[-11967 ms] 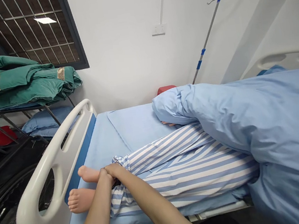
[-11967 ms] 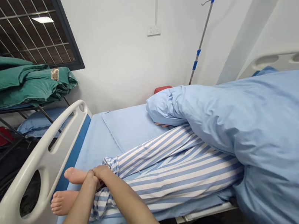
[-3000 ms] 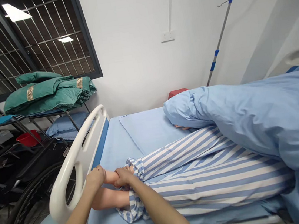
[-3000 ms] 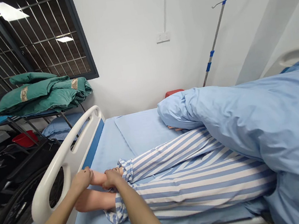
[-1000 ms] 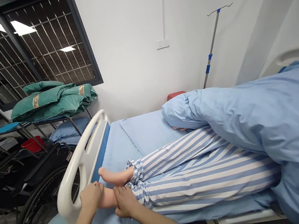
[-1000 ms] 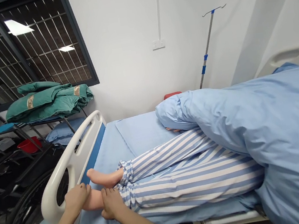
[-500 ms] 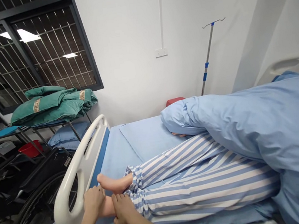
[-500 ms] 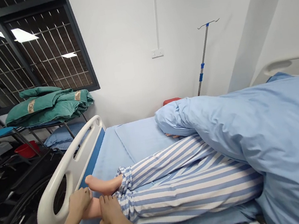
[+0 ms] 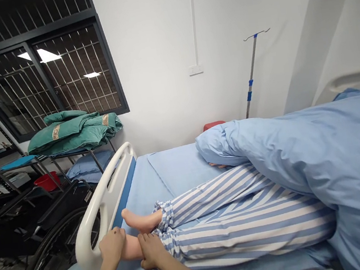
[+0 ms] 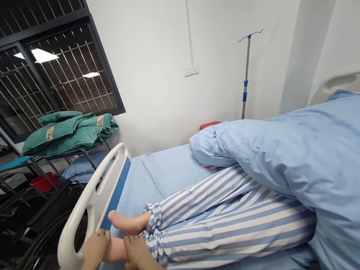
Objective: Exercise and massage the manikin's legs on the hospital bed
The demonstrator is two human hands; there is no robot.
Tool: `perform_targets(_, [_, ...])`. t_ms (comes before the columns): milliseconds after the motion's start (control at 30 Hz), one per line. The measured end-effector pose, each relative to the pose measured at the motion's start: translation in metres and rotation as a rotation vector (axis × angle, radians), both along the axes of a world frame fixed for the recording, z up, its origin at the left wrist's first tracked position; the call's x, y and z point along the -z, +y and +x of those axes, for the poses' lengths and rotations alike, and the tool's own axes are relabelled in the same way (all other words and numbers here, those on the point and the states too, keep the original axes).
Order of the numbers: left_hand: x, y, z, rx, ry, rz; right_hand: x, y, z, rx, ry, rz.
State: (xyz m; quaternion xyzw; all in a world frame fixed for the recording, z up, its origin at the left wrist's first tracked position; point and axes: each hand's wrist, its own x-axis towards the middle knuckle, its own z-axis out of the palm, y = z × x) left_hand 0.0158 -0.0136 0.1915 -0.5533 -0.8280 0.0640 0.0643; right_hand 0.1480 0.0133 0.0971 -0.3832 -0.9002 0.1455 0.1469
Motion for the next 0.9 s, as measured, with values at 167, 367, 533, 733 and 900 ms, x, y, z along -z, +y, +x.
perform_targets(167, [-0.003, 0.019, 0.004, 0.155, 0.090, -0.091, 0.002, 0.003, -0.002, -0.001, -0.051, -0.018])
perform_targets(367, [0.010, 0.035, 0.006, 0.287, 0.123, -0.201, 0.002, 0.006, -0.002, -0.015, -0.059, -0.009])
perform_targets(533, [0.015, 0.038, -0.001, 0.308, 0.111, -0.176, 0.000, 0.004, -0.001, 0.006, -0.065, 0.003])
perform_targets(733, [0.020, 0.038, -0.004, 0.207, 0.097, -0.104, 0.001, 0.005, -0.001, 0.013, -0.051, 0.011])
perform_targets(900, [0.021, 0.037, -0.004, 0.137, 0.088, -0.038, 0.005, 0.005, -0.002, 0.019, -0.042, 0.018])
